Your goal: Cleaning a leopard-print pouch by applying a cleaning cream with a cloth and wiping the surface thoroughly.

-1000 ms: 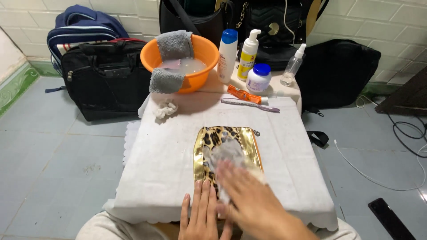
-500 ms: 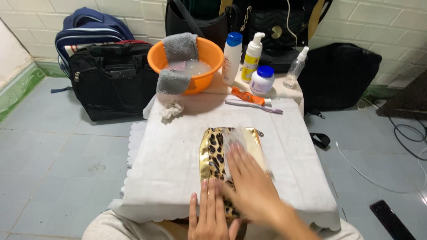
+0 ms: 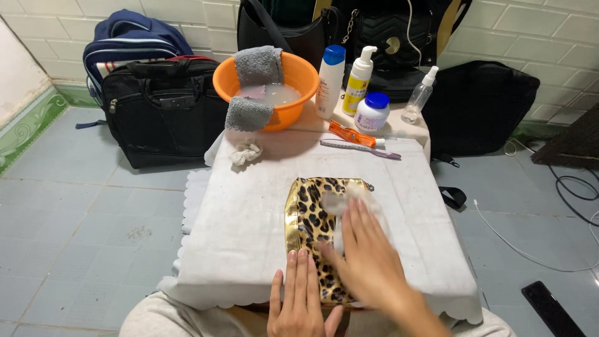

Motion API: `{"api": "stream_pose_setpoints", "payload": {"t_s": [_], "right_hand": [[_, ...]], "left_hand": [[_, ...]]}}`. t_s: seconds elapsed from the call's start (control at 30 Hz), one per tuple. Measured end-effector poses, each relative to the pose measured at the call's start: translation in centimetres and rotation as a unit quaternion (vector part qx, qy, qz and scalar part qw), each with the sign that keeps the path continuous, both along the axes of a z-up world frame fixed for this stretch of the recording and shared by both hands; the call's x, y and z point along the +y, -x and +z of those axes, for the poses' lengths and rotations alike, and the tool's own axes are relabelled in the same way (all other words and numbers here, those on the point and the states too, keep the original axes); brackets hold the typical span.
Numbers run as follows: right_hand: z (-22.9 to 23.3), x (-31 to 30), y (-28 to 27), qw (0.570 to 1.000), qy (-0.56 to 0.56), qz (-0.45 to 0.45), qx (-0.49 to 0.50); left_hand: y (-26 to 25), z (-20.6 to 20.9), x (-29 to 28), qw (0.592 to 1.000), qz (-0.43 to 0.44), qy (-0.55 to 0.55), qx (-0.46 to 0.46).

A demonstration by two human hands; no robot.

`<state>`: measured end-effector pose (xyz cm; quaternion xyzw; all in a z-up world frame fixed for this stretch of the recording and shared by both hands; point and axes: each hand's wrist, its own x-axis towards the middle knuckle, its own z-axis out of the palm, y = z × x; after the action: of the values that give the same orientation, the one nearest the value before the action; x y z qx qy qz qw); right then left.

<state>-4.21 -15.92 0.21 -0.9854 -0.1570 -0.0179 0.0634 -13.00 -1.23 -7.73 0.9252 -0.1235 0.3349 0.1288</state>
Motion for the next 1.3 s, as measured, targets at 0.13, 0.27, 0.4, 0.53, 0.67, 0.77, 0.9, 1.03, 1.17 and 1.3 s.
{"api": "stream_pose_setpoints", "payload": {"t_s": [0.13, 0.27, 0.4, 0.53, 0.67, 0.77, 0.9, 1.03, 1.17, 1.3], "right_hand": [[1.7, 0.7, -6.0, 0.999, 0.009, 0.002, 0.042], [2.6, 2.5, -5.9, 0.997, 0.025, -0.006, 0.077], [2.3, 2.9, -1.1, 0.989, -0.098, 0.104, 0.04], [1.7, 3.0, 3.7, 0.977, -0.093, 0.146, 0.124], [-1.5, 1.0, 5.9, 0.962, -0.175, 0.211, -0.014], [-0.2, 0.9, 4.9, 0.965, -0.16, 0.206, 0.038], [3.5, 3.9, 1.5, 0.978, -0.114, 0.156, 0.075], [2.3, 6.2, -4.1, 0.992, -0.042, 0.103, 0.063], [1.2, 6.3, -7.1, 0.998, -0.044, 0.039, 0.013], [2.4, 5.7, -4.8, 0.995, -0.077, 0.062, 0.019]], "left_hand": [[-0.2, -0.8, -0.3, 1.0, -0.002, 0.011, 0.009], [-0.1, -0.3, -1.0, 1.0, 0.022, -0.001, -0.008], [-1.0, -3.4, -2.1, 0.998, 0.047, 0.023, -0.046], [-1.6, -2.0, -2.9, 0.987, 0.113, 0.024, -0.108], [-1.9, -4.4, -2.8, 0.991, 0.095, 0.07, -0.059], [-1.9, -4.9, -2.3, 0.994, 0.078, 0.041, -0.071], [-1.3, -2.4, -1.1, 0.992, 0.021, 0.013, -0.125], [-0.3, -3.4, 0.2, 0.998, 0.002, -0.054, -0.007], [-0.4, -2.9, -0.2, 0.998, 0.009, -0.059, -0.016], [-0.7, -3.0, 0.0, 0.998, 0.011, -0.061, -0.02]]}}
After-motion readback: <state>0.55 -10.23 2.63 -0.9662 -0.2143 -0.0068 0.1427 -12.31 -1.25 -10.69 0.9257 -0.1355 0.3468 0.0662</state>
